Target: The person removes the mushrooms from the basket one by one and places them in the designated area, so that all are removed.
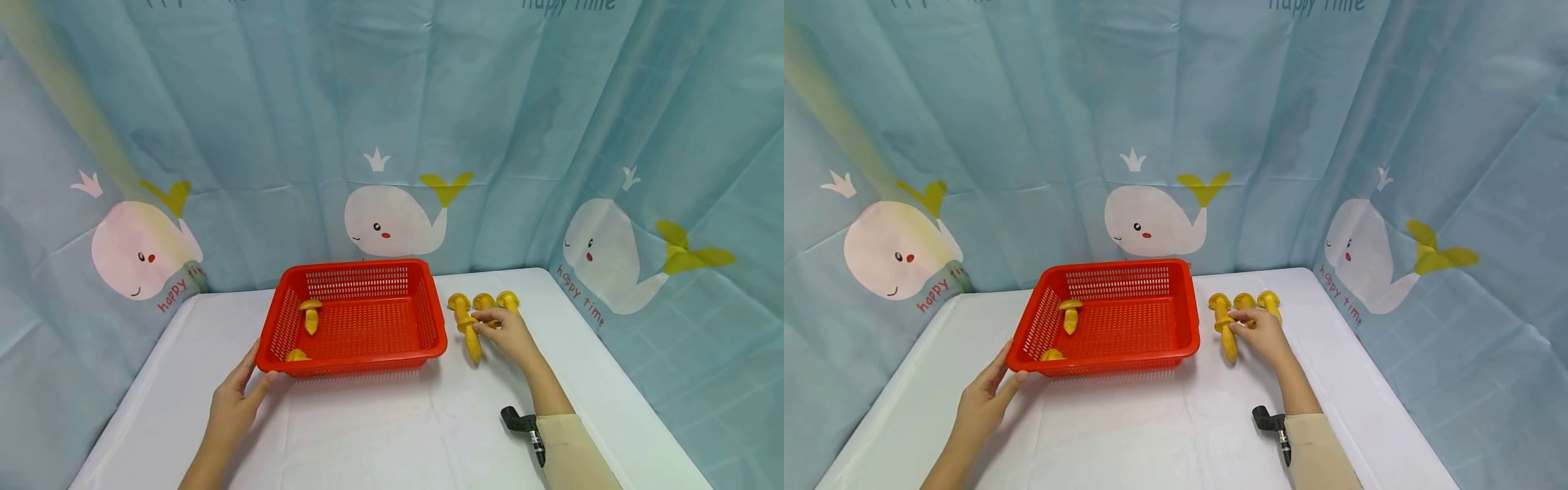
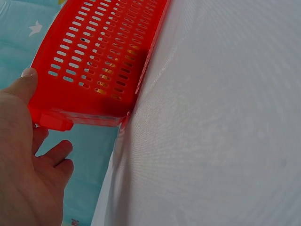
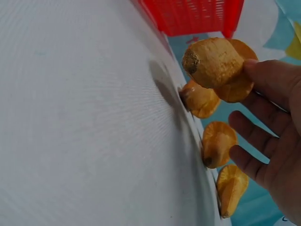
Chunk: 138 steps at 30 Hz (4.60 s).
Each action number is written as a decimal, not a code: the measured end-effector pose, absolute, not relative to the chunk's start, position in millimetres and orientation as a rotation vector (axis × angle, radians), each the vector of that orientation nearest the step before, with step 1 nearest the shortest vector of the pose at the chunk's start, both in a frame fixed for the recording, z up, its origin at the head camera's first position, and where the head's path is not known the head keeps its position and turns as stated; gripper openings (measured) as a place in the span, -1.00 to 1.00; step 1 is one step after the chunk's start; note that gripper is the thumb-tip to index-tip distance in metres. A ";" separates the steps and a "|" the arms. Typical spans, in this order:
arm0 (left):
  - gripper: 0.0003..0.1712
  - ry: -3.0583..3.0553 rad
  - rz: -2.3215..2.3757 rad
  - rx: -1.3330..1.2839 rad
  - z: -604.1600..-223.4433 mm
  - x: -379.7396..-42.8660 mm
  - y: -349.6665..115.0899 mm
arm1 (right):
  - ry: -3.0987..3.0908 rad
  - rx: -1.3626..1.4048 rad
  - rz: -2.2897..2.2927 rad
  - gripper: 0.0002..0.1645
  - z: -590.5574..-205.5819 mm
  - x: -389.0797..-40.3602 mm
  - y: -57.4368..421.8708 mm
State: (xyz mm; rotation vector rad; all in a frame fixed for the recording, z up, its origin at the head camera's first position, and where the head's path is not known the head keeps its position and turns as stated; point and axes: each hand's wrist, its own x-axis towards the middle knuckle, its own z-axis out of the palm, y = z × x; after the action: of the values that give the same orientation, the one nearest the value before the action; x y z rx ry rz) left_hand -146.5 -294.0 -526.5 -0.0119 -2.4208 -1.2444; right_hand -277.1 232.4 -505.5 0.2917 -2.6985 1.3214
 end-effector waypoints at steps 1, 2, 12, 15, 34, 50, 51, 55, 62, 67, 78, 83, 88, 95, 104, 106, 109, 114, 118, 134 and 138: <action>-0.12 -2.421 -1.243 -0.012 -526.0 -146.6 -294.0 | -2.704 0.288 1.318 -0.69 -506.6 -277.5 232.7; -0.11 -2.424 -1.239 -0.009 -525.8 -146.6 -294.0 | -2.711 0.285 1.312 -0.69 -507.7 -277.9 233.0; -0.12 -2.427 -1.218 -0.019 -526.2 -146.1 -294.0 | -2.767 0.240 1.327 -0.70 -517.7 -280.5 236.8; -0.13 -2.428 -1.215 -0.023 -525.7 -145.9 -293.5 | -2.778 0.248 1.322 -0.71 -519.9 -281.4 237.7; -0.13 -2.436 -1.228 -0.003 -525.4 -144.4 -293.0 | -2.813 0.259 1.283 -0.71 -527.0 -282.9 239.9; -0.13 -2.435 -1.233 -0.005 -525.6 -145.5 -293.3 | -2.823 0.225 1.356 -0.69 -526.4 -281.0 239.3; -0.13 -2.438 -1.232 -0.003 -525.4 -145.5 -293.1 | -2.825 0.225 1.354 -0.69 -526.2 -280.9 239.2; -0.13 -2.432 -1.234 -0.007 -525.3 -145.2 -292.5 | -2.824 0.229 1.352 -0.68 -526.6 -281.3 239.3; -0.12 -2.417 -1.232 -0.013 -525.5 -145.4 -292.9 | -2.820 0.247 1.352 -0.67 -526.6 -280.7 239.7; -0.11 -2.406 -1.233 -0.026 -525.5 -146.3 -292.9 | -2.814 0.253 1.356 -0.70 -527.4 -280.8 240.6; -0.11 -2.424 -1.240 -0.010 -525.9 -146.6 -292.8 | -2.803 0.260 1.358 -0.70 -526.8 -281.2 240.0; -0.12 -2.434 -1.248 -0.001 -524.6 -144.8 -292.3 | -2.807 0.264 1.355 -0.69 -527.0 -281.6 239.7; -0.11 -2.437 -1.245 0.000 -525.0 -145.0 -292.3 | -2.811 0.261 1.348 -0.69 -525.9 -281.4 239.9; -0.11 -2.444 -1.237 0.012 -525.1 -144.1 -291.9 | -2.796 0.247 1.332 -0.69 -521.0 -279.3 239.2; -0.11 -2.467 -1.210 0.019 -528.0 -142.3 -291.6 | -2.765 0.261 1.292 -0.71 -508.3 -272.8 237.5; -0.10 -2.457 -1.210 0.009 -527.4 -142.7 -291.8 | -2.742 0.282 1.291 -0.70 -505.0 -272.1 237.0; -0.09 -2.436 -1.216 -0.020 -525.5 -143.4 -291.4 | -2.714 0.297 1.304 -0.68 -499.9 -271.6 236.2; -0.10 -2.397 -1.236 -0.055 -523.4 -144.4 -290.8 | -2.684 0.317 1.315 -0.68 -492.0 -271.3 234.0; -0.10 -2.404 -1.235 -0.037 -523.6 -144.9 -291.5 | -2.671 0.327 1.311 -0.70 -484.7 -269.4 230.8; -0.10 -2.398 -1.222 -0.044 -526.1 -145.7 -292.8 | -2.624 0.362 1.316 -0.67 -458.2 -257.0 222.4; -0.11 -2.392 -1.209 -0.053 -524.2 -146.1 -291.9 | -2.606 0.401 1.343 -0.68 -457.6 -257.1 216.9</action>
State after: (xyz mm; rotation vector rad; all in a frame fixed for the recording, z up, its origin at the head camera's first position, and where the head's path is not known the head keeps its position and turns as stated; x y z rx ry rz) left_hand -146.1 -291.9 -524.2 -0.0530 -2.3916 -1.2090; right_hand -257.1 216.9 -457.6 0.4010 -2.6063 1.3430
